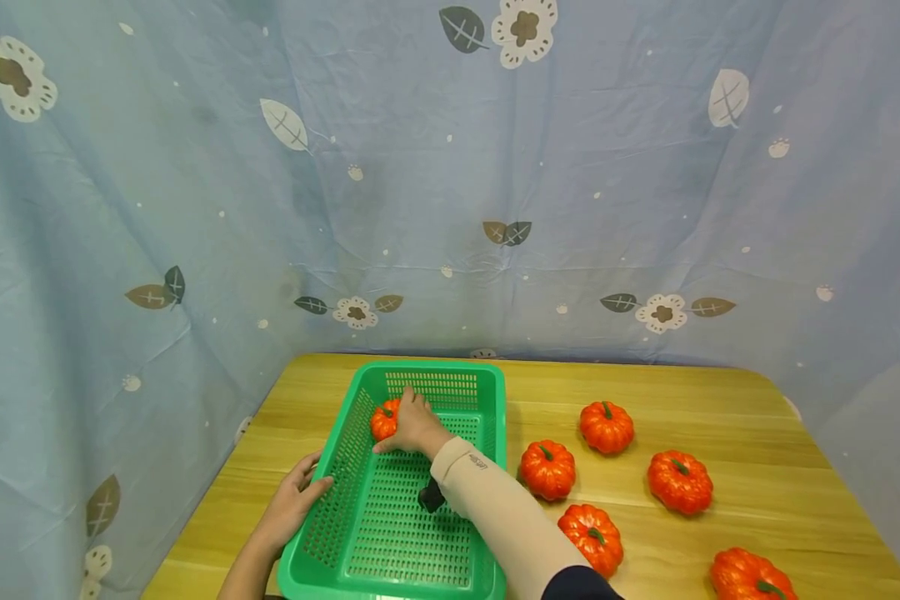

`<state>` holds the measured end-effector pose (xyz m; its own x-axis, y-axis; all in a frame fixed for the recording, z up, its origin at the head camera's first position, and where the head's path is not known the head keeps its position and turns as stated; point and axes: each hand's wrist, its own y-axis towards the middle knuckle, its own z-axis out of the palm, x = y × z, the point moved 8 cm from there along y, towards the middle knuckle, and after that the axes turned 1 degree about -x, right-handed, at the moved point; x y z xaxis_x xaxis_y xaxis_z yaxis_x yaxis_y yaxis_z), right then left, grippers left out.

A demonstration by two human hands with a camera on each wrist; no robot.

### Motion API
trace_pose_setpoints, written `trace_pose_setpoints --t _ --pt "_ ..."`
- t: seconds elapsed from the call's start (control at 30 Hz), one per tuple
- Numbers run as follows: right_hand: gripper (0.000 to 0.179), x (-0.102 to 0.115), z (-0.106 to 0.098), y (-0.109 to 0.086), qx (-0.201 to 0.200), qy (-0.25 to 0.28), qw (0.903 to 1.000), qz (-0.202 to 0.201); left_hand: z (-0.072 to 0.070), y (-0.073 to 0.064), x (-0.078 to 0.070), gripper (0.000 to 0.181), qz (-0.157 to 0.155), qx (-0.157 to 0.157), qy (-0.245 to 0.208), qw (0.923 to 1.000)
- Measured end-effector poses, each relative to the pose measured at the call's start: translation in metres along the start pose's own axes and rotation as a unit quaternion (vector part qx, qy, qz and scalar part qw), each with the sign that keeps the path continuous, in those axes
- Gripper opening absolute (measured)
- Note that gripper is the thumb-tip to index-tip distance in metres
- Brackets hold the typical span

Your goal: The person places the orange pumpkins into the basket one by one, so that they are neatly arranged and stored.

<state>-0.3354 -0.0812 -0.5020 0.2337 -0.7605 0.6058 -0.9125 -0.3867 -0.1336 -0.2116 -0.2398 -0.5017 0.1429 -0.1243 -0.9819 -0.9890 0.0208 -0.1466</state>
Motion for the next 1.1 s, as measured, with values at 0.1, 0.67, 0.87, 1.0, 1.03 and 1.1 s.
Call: trace_pose_setpoints --t 0.1,0.67,0.87,1.0,1.03,1.1 --pt "0.120 0.006 -0.008 -0.003 0.010 -0.008 0.9999 0.003 0.000 0.000 0.001 0.050 -0.003 0.001 0.006 1.0000" --pt "0.081 0.034 -0.155 -0.050 -0.093 0.031 0.9920 -0.080 -0.002 0.002 0.003 0.050 -0.019 -0.003 0.013 0.9997" --pt "0.082 0.003 -0.207 -0.081 -0.146 0.018 0.9857 -0.082 -0.002 0.002 0.004 0.049 -0.020 -0.005 0.009 0.9997" --pt "0.086 -0.029 -0.230 -0.103 -0.168 0.012 0.9840 -0.059 -0.001 0.000 0.002 0.048 -0.017 -0.004 0.008 0.9998" --pt "0.087 -0.037 -0.234 -0.110 -0.173 0.013 0.9834 -0.052 -0.001 0.000 0.001 0.048 -0.016 -0.004 0.007 0.9998" --pt "0.086 -0.057 -0.241 -0.123 -0.183 0.021 0.9821 -0.038 0.000 -0.001 0.000 0.048 -0.016 -0.004 0.009 0.9998"
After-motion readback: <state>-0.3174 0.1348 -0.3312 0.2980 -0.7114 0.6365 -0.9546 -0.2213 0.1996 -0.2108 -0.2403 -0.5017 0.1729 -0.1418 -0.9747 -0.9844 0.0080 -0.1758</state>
